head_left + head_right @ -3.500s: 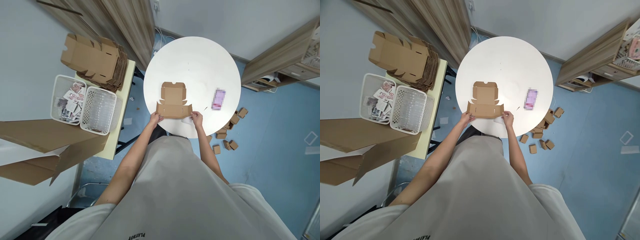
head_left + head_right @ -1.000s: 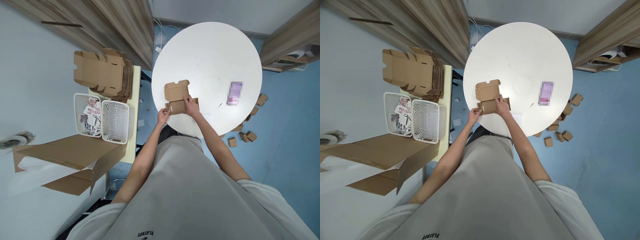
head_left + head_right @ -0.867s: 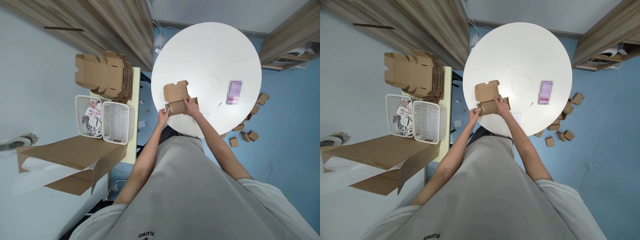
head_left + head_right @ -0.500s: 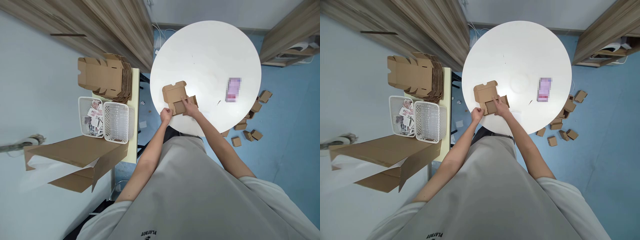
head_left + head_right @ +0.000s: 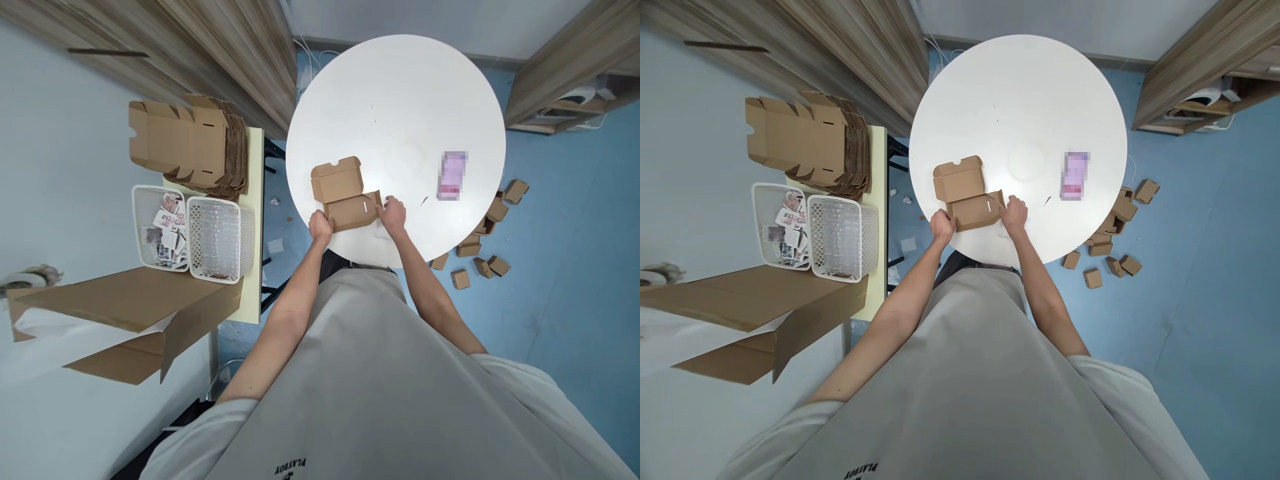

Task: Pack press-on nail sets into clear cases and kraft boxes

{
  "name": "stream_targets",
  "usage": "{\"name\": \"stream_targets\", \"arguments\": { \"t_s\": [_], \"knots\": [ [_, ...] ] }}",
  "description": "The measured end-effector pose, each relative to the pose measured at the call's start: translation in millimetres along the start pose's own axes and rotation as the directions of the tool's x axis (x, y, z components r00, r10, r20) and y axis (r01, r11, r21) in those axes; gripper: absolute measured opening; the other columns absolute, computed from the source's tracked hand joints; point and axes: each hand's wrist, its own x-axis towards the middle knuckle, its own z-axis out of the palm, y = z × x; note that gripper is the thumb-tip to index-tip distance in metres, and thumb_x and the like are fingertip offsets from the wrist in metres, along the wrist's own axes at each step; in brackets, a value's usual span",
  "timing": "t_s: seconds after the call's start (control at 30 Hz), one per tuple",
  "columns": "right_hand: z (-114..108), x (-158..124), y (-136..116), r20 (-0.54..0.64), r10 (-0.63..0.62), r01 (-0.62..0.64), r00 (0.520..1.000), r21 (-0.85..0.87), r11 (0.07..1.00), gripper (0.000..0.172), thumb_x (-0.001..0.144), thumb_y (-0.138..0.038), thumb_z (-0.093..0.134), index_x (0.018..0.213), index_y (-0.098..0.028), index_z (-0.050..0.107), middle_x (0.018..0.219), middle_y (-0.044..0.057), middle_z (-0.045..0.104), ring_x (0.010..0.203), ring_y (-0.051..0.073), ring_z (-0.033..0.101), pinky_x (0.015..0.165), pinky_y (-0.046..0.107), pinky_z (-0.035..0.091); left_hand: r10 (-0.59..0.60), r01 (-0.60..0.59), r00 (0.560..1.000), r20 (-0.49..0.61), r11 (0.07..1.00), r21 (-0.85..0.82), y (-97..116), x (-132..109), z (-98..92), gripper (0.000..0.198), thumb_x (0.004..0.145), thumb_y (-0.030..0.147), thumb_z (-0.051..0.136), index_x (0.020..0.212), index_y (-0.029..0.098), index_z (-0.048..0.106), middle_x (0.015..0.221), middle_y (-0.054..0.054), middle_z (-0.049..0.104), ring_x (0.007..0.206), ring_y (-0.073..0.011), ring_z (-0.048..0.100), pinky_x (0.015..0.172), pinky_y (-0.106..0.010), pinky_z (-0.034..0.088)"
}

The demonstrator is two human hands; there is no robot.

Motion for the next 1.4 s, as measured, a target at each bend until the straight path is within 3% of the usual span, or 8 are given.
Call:
{"name": "stream_targets", "arguments": {
  "t_s": [0.17, 0.47, 0.6, 0.73, 0.93, 1.1, 1.27, 1.4],
  "knots": [
    [-1, -5, -2, 0.024, -0.039, 0.038, 0.999, 0.012, 0.999, 0.031, 0.107, -0.023, 0.047, 0.124, -0.019, 0.073, 0.129, 0.016, 0.078, 0.117, 0.033, 0.072, 0.098, 0.044, 0.059, -0.005, 0.005, 1.000, -0.009, 1.000, -0.013, -1, 0, 2.1, 0.010, 0.102, 0.022, 0.062, 0.110, 0.022, 0.066, 0.121, -0.015, 0.075, 0.117, -0.0314, 0.070, 0.101, -0.042, 0.054],
    [16, -31, -35, 0.094, -0.180, 0.180, 0.979, 0.011, 0.984, 0.035, 0.113, -0.040, 0.051, 0.136, -0.019, 0.065, 0.146, 0.019, 0.067, 0.113, 0.034, 0.074, 0.102, 0.048, 0.059, 0.011, -0.011, 1.000, 0.006, 1.000, 0.005, 1, -3, 2.1, 0.008, 0.104, 0.022, 0.060, 0.110, 0.021, 0.064, 0.123, -0.015, 0.074, 0.119, -0.0307, 0.069, 0.102, -0.042, 0.053],
    [26, -24, -32, 0.079, -0.125, 0.120, 0.989, 0.064, 0.991, 0.035, 0.112, -0.037, 0.053, 0.139, -0.018, 0.064, 0.137, 0.018, 0.073, 0.121, 0.034, 0.072, 0.106, 0.048, 0.058, 0.019, -0.019, 1.000, 0.016, 1.000, 0.010, 0, -3, 1.3, 0.007, 0.104, 0.019, 0.059, 0.109, 0.022, 0.063, 0.125, -0.015, 0.073, 0.121, -0.0303, 0.069, 0.103, -0.042, 0.053],
    [32, -15, -27, 0.132, -0.045, 0.045, 0.990, -0.001, 0.999, 0.026, 0.108, -0.025, 0.051, 0.122, -0.020, 0.072, 0.118, 0.018, 0.079, 0.110, 0.037, 0.073, 0.097, 0.050, 0.060, 0.037, -0.037, 0.999, 0.021, 0.999, 0.018, -1, -2, 0.9, 0.006, 0.105, 0.020, 0.058, 0.109, 0.021, 0.063, 0.126, -0.016, 0.073, 0.119, -0.0313, 0.069, 0.102, -0.043, 0.053],
    [35, -10, -43, 0.117, -0.038, 0.054, 0.992, -0.139, 0.989, 0.034, 0.108, -0.010, 0.041, 0.123, -0.016, 0.071, 0.128, 0.021, 0.075, 0.115, 0.038, 0.073, 0.099, 0.048, 0.057, 0.042, -0.042, 0.998, 0.045, 0.999, -0.004, -3, -2, -0.1, 0.006, 0.105, 0.021, 0.060, 0.110, 0.022, 0.063, 0.126, -0.016, 0.072, 0.119, -0.0309, 0.069, 0.102, -0.043, 0.053],
    [27, -11, -48, 0.148, -0.025, 0.054, 0.989, -0.193, 0.980, 0.035, 0.110, -0.016, 0.041, 0.125, -0.013, 0.072, 0.129, 0.024, 0.075, 0.117, 0.040, 0.073, 0.096, 0.049, 0.057, 0.034, -0.033, 0.998, 0.043, 0.999, -0.018, -5, -3, 0.5, 0.009, 0.104, 0.021, 0.060, 0.111, 0.021, 0.066, 0.123, -0.016, 0.074, 0.119, -0.0319, 0.070, 0.101, -0.042, 0.053],
    [24, -14, -43, 0.130, -0.051, 0.079, 0.990, -0.220, 0.972, 0.044, 0.117, -0.042, 0.041, 0.129, -0.012, 0.071, 0.131, 0.027, 0.075, 0.118, 0.041, 0.074, 0.096, 0.049, 0.057, 0.036, -0.035, 0.999, 0.018, 0.997, -0.068, -8, -6, 1.4, 0.020, 0.107, 0.027, 0.058, 0.123, 0.021, 0.068, 0.128, -0.016, 0.077, 0.125, -0.0322, 0.071, 0.106, -0.043, 0.052],
    [28, -10, -44, 0.167, -0.026, 0.070, 0.986, -0.263, 0.962, 0.038, 0.116, -0.026, 0.040, 0.123, -0.011, 0.074, 0.126, 0.025, 0.078, 0.113, 0.034, 0.077, 0.092, 0.040, 0.055, 0.055, -0.056, 0.998, -0.023, 0.997, -0.051, -8, -9, -1.8, 0.032, 0.109, 0.033, 0.058, 0.135, 0.018, 0.068, 0.137, -0.017, 0.075, 0.132, -0.0322, 0.069, 0.112, -0.042, 0.051]
  ]
}}
